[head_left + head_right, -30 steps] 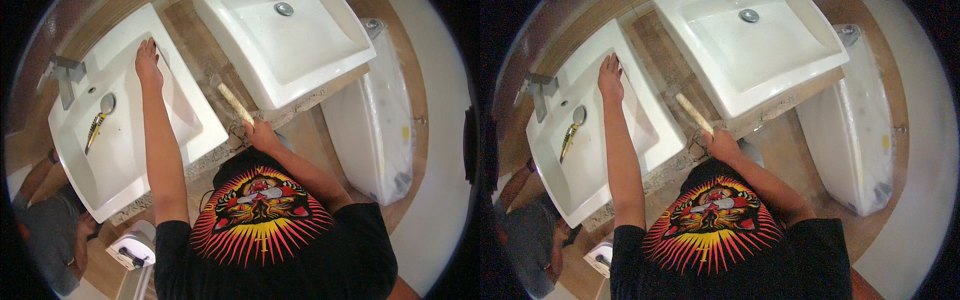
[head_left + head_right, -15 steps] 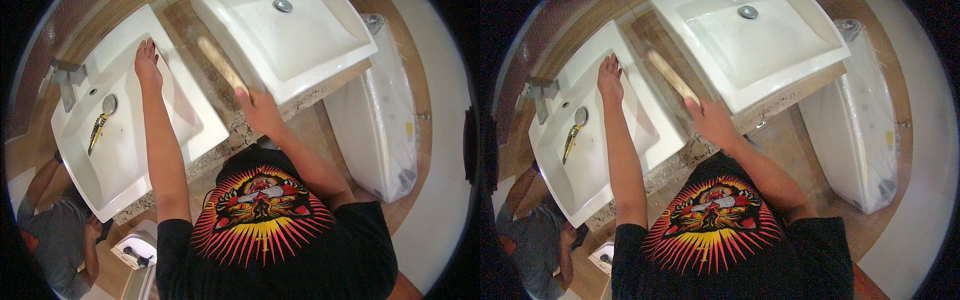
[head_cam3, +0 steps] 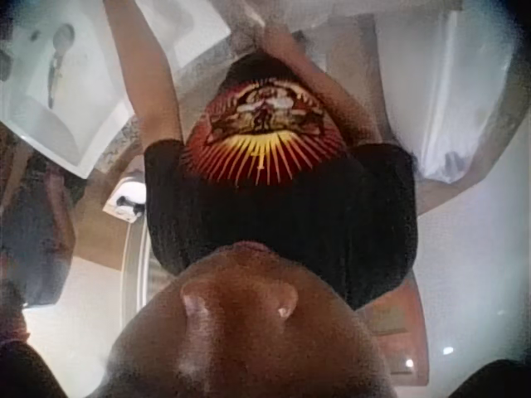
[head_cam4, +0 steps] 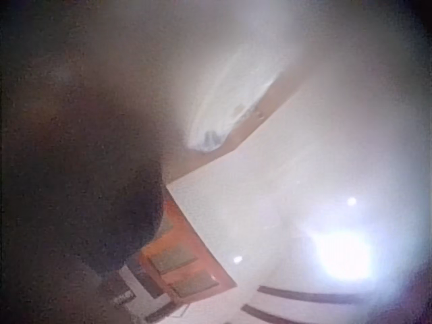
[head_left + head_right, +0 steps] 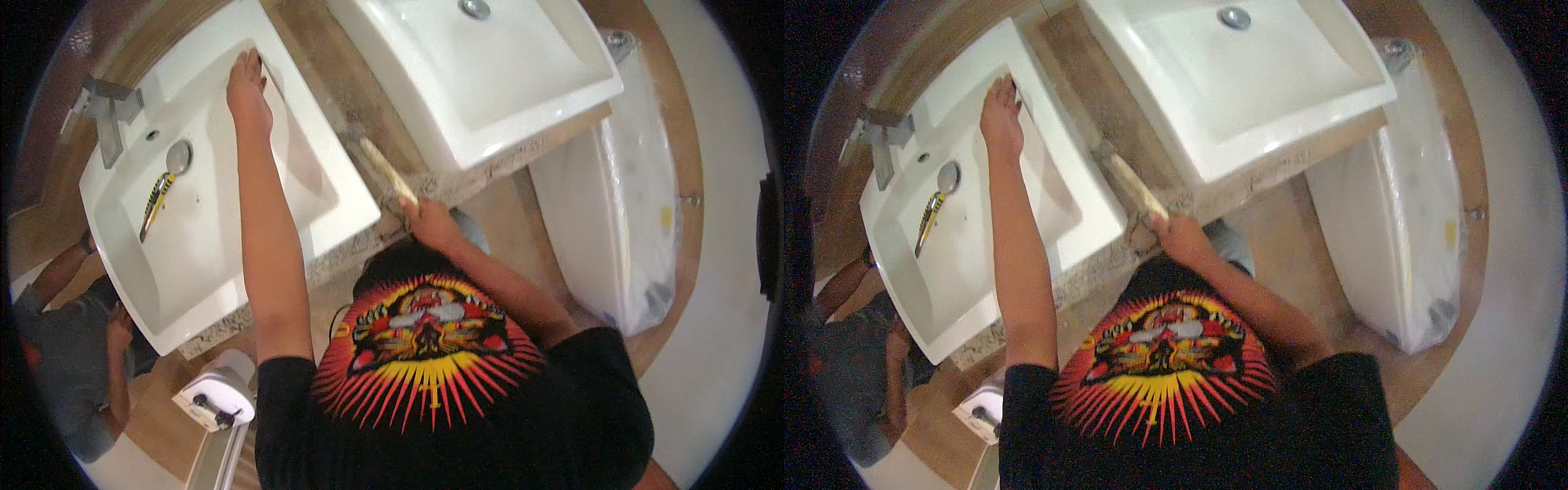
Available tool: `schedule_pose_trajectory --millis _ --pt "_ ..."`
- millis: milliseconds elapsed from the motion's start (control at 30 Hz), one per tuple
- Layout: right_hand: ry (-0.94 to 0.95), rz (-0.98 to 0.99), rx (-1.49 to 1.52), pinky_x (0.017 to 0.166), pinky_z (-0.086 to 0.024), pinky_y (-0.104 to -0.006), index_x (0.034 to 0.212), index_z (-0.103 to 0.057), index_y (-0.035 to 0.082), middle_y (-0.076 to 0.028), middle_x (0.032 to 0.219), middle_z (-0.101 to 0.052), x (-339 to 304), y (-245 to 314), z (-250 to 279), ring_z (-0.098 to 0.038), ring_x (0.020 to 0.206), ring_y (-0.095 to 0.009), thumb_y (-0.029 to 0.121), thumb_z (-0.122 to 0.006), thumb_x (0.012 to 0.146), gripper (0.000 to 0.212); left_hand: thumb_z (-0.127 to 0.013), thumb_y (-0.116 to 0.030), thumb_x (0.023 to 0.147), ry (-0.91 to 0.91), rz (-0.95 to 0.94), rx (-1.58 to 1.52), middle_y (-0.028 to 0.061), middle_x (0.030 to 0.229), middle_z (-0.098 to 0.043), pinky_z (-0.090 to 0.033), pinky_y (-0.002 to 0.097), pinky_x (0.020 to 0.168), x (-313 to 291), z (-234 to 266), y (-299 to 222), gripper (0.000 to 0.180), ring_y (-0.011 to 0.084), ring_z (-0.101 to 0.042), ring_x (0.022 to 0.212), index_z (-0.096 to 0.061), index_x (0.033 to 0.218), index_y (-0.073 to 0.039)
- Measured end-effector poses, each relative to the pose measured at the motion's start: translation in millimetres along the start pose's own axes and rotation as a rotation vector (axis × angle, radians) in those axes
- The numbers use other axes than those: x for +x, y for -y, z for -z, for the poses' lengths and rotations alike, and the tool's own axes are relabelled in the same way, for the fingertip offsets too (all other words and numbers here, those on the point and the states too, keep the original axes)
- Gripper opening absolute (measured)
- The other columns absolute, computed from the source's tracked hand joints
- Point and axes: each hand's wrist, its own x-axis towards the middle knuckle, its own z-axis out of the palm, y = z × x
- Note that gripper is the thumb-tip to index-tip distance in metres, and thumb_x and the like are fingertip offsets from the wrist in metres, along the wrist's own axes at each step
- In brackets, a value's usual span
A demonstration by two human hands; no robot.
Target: The person uses a wooden stick to scrape and remove debris from the gap between two white bathroom sinks. The person repeatedly scrapes the same area while another person stands nearby.
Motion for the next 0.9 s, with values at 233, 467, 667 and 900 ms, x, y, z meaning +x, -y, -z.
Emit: schedule_pose_trajectory --millis 233,467,667,900 --pt "-0.035 -0.015 0.014 0.070 -0.045 -0.0506 0.079 -0.058 -0.007 -0.029 0.073 -0.058 3 5 9 -0.058 0.077 -0.047 0.048 -0.037 0.092 0.061 -0.029 -0.029 0.095 -0.042 0.035 0.010 0.0148 0.141 -0.034 -0.017 0.0376 0.108 -3 2 2 0.053 0.0253 -0.030 0.132 -0.026 0.138 0.002" --pt "-0.139 0.053 0.108 0.065 -0.044 -0.0491 0.081 -0.058 -0.007 -0.028 0.070 -0.057 42 75 42 -0.058 0.071 -0.045 0.047 -0.037 0.093 0.059 -0.028 -0.030 0.096 -0.046 0.027 0.026 0.0137 0.141 -0.035 -0.019 0.0363 0.107 -5 -2 2 0.053 0.0235 -0.030 0.132 -0.026 0.138 0.001" --pt "-0.299 0.294 0.288 0.056 -0.044 -0.0473 0.084 -0.056 -0.006 -0.026 0.064 -0.056 64 141 85 -0.058 0.064 -0.042 0.044 -0.041 0.093 0.054 -0.029 -0.031 0.095 -0.046 0.045 0.012 0.0075 0.140 -0.039 -0.020 0.0345 0.104 -5 1 1 0.052 0.0199 -0.035 0.128 -0.027 0.137 -0.001" --pt "-0.023 -0.026 0.136 0.067 -0.046 -0.0489 0.085 -0.059 -0.010 -0.033 0.073 -0.057 88 93 18 -0.059 0.078 -0.047 0.046 -0.038 0.093 0.060 -0.030 -0.027 0.096 -0.056 0.000 -0.078 0.0205 0.139 -0.034 -0.017 0.0327 0.110 -6 -2 2 0.054 0.0263 -0.030 0.131 -0.024 0.135 0.009"
